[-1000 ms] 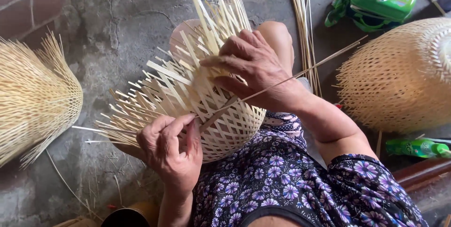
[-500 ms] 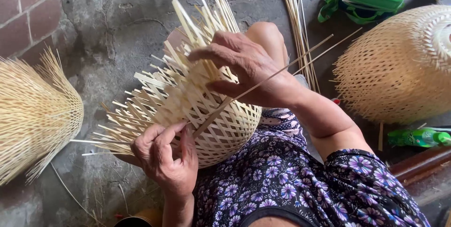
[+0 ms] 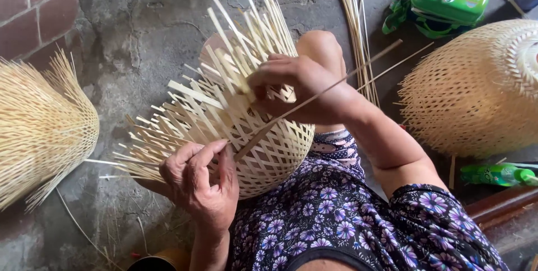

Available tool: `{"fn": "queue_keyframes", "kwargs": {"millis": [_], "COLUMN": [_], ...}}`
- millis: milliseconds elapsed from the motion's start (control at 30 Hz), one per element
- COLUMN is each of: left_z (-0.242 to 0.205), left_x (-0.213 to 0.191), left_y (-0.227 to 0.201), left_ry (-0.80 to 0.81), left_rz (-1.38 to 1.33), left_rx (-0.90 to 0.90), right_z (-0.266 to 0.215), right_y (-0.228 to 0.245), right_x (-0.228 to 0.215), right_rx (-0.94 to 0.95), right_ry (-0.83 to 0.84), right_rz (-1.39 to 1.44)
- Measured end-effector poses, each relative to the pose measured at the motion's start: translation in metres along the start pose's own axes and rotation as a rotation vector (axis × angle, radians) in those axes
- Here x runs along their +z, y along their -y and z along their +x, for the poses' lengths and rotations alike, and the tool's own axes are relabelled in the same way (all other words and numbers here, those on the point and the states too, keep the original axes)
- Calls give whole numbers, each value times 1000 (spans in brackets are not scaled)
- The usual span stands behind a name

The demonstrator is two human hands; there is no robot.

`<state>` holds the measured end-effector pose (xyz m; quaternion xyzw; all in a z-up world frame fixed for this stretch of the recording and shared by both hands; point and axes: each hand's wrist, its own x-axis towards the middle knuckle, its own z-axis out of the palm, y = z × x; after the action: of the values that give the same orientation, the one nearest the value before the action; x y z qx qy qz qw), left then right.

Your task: The person weaves a bamboo basket by hand, interlacing thin bamboo strips through the vertical spokes of the frame. They periodically pick up additional bamboo strips from the floor and incorporate them into the structure.

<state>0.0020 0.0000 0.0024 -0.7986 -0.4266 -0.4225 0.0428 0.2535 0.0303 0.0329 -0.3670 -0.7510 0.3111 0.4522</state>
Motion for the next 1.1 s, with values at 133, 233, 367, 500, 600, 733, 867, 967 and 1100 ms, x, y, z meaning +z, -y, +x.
{"fn": "queue_keyframes", "kwargs": {"millis": [133, 233, 367, 500, 600, 733, 867, 967, 1100], "left_z": [-8, -7, -3, -1, 0, 1, 1, 0, 0], "left_x": [5, 7, 3, 2, 2, 2, 2, 1, 2], "left_y": [10, 8, 4, 4, 4, 4, 4, 5, 6], "left_ry": [-6, -28, -7, -14, 1, 1, 7, 0, 7], "left_rz": [-7, 0, 18, -9, -23, -31, -52, -51, -40], "left_rx": [17, 17, 15, 24, 31, 31, 33, 44, 61], "right_z": [8, 12, 16, 18, 19, 12, 14, 15, 7], "right_y": [-1, 1, 2, 4, 5, -7, -4, -3, -21], "right_x": [9, 5, 0, -3, -1, -1, 0, -5, -7], "right_rx": [-127, -125, -122, -172, -164, -129, -125, -185, -105], "right_ry": [30, 52, 32, 97, 110, 84, 69, 64, 96], "right_rz": [-510, -442, -343, -355, -368, -242, -170, -232, -61]}}
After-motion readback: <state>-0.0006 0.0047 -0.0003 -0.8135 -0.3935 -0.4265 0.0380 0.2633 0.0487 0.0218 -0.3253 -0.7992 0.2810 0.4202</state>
